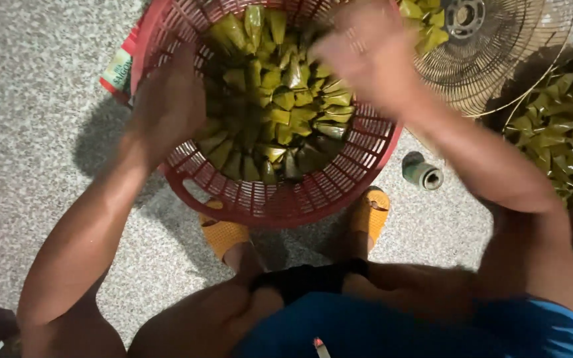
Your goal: Wrapping dough rings in leaves and arranging them in a red plastic basket.
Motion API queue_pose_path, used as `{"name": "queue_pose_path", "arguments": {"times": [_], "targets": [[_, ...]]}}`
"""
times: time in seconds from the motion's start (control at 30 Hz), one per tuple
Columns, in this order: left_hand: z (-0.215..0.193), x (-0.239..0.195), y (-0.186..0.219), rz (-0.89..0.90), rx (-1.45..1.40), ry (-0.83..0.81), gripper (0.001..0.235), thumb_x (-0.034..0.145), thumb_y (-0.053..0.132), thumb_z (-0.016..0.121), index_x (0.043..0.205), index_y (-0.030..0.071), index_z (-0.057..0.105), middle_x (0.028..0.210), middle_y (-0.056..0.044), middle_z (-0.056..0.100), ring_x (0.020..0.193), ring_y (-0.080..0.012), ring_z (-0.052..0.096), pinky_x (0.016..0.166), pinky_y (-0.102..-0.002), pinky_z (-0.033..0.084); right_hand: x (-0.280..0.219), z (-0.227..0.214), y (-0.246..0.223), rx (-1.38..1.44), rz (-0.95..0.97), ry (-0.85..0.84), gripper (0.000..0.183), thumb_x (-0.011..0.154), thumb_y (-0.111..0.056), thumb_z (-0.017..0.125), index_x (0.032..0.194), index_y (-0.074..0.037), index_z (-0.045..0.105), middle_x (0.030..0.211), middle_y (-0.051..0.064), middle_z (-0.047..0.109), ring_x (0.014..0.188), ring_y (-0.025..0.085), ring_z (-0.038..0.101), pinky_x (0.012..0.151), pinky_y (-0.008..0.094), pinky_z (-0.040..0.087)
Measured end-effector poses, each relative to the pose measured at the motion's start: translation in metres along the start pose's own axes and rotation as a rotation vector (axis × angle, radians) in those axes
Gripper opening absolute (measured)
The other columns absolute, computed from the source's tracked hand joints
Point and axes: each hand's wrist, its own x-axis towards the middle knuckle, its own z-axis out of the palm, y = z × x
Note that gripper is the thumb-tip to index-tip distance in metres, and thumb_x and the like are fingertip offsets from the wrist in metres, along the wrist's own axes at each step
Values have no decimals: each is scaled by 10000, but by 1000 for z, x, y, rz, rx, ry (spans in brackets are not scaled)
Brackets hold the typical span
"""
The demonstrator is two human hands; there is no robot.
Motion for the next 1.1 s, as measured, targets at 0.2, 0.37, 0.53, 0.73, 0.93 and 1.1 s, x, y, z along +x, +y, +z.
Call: {"name": "queue_pose_path", "arguments": {"times": [0.2, 0.37, 0.53, 0.73, 0.93, 1.1], "targets": [[15, 8, 12, -12, -156, -28, 507, 957, 58, 519, 1450, -37, 443, 1256, -339, 639, 1068, -553, 613, 820, -631, 482, -164, -23, 126, -68, 632, 248, 325, 1183, 32, 653, 866, 101, 664, 668, 89, 498, 556, 167, 369, 500, 324, 305], [36, 23, 19, 212, -166, 109, 396, 962, 4, 564, 1344, -100, 555, 1136, -339, 679, 962, -528, 650, 797, -552, 521, -250, 8, 171, -221, 826, -152, 352, 1034, -74, 684, 1330, 38, 530, 953, 201, 748, 779, 344, 744, 645, 447, 607], [23, 33, 55, 80, -201, -130, 443, 961, 25, 539, 1376, -131, 524, 1261, -329, 633, 1084, -471, 633, 888, -527, 523, -224, 29, 161, -325, 1150, -564, 872, 1053, -569, 623, 1642, -83, 203, 1595, 319, 209, 1213, 479, 519, 785, 495, 545], [29, 33, 60, 8, -174, -266, 513, 977, 117, 567, 1432, -104, 481, 1345, -320, 596, 1162, -459, 614, 938, -538, 521, -234, 69, 176, -442, 1175, -495, 830, 933, -509, 748, 1496, -42, 356, 1495, 250, 319, 1367, 487, 342, 1106, 629, 356], [32, 30, 56, 63, -173, -255, 503, 975, 120, 603, 1405, -117, 494, 1357, -337, 584, 1164, -453, 622, 923, -530, 543, -250, 53, 160, -205, 1229, -154, 616, 957, -233, 767, 1379, 28, 402, 1170, 200, 556, 892, 314, 613, 762, 435, 574], [21, 30, 72, 123, -224, -226, 508, 963, 130, 619, 1390, -122, 505, 1367, -319, 594, 1219, -432, 607, 966, -509, 525, -211, -19, 123, 743, 1386, 362, 481, 993, -301, 720, 1256, 3, 455, 1168, 136, 619, 904, 196, 720, 767, 304, 697]]}}
